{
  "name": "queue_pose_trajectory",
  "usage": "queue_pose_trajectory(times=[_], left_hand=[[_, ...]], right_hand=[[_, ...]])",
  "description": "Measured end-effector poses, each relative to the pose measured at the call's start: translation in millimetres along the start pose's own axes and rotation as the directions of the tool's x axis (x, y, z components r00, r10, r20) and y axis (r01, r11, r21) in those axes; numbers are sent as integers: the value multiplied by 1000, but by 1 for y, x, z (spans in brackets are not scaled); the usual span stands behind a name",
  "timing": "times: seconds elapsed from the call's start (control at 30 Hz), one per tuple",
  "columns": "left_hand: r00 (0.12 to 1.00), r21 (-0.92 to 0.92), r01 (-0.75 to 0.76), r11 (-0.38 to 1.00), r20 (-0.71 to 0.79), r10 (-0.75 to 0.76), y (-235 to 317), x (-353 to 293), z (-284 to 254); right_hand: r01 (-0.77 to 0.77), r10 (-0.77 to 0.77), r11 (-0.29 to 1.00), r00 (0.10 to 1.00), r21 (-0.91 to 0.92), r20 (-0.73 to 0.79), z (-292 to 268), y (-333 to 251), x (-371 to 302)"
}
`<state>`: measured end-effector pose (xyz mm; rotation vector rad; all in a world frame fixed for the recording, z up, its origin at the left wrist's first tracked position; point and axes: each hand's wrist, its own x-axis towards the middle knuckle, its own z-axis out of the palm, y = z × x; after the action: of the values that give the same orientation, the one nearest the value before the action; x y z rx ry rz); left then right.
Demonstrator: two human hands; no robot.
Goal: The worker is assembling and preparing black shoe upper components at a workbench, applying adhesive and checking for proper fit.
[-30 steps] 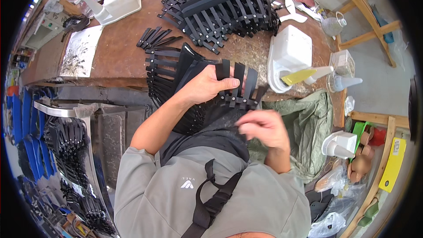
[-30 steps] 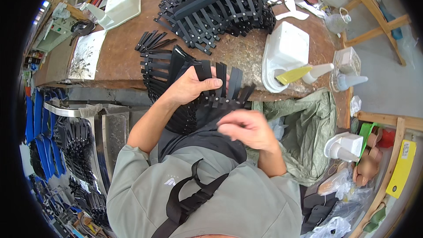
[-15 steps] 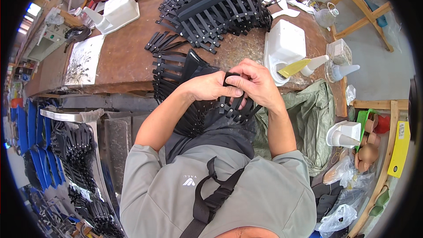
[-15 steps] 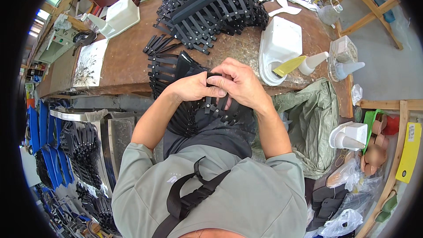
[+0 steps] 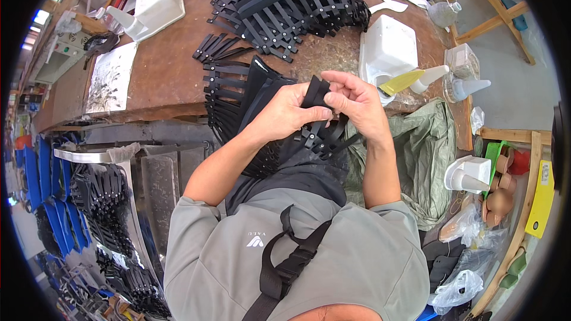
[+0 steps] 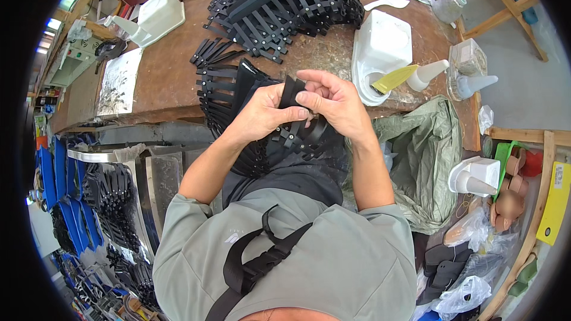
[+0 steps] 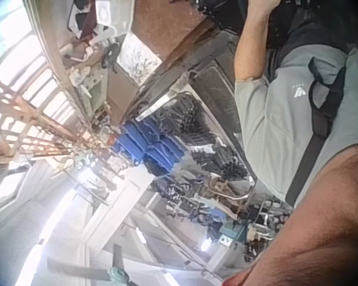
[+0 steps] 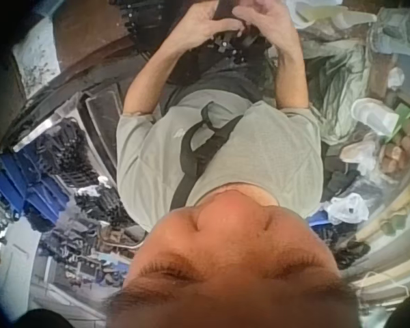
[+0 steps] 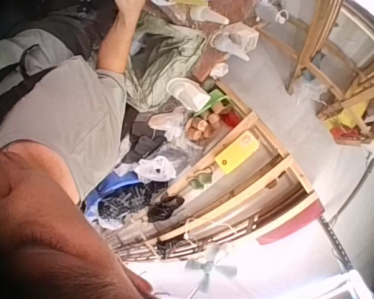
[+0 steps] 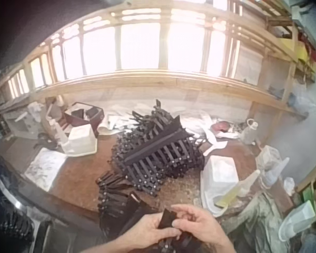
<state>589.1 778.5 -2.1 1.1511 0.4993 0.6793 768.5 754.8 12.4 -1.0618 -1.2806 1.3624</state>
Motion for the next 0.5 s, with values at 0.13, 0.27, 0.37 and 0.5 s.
queue_pose_trajectory(times=[0.13,0.27,0.37,0.5], left_hand=[[999,19,12,1000,-41,-11,-8,3,-2],[992,-21,72,997,-106,-74,-10,2,-1],[987,11,98,995,-127,-96,-12,3,-1],[988,8,81,997,-135,-80,-14,4,1]], right_hand=[[-94,91,993,995,65,50,-3,0,-5],[-78,78,997,997,-16,2,-11,9,-9],[-107,108,994,992,16,-63,-10,12,-12],[-52,52,999,997,-11,-56,-12,15,-12]])
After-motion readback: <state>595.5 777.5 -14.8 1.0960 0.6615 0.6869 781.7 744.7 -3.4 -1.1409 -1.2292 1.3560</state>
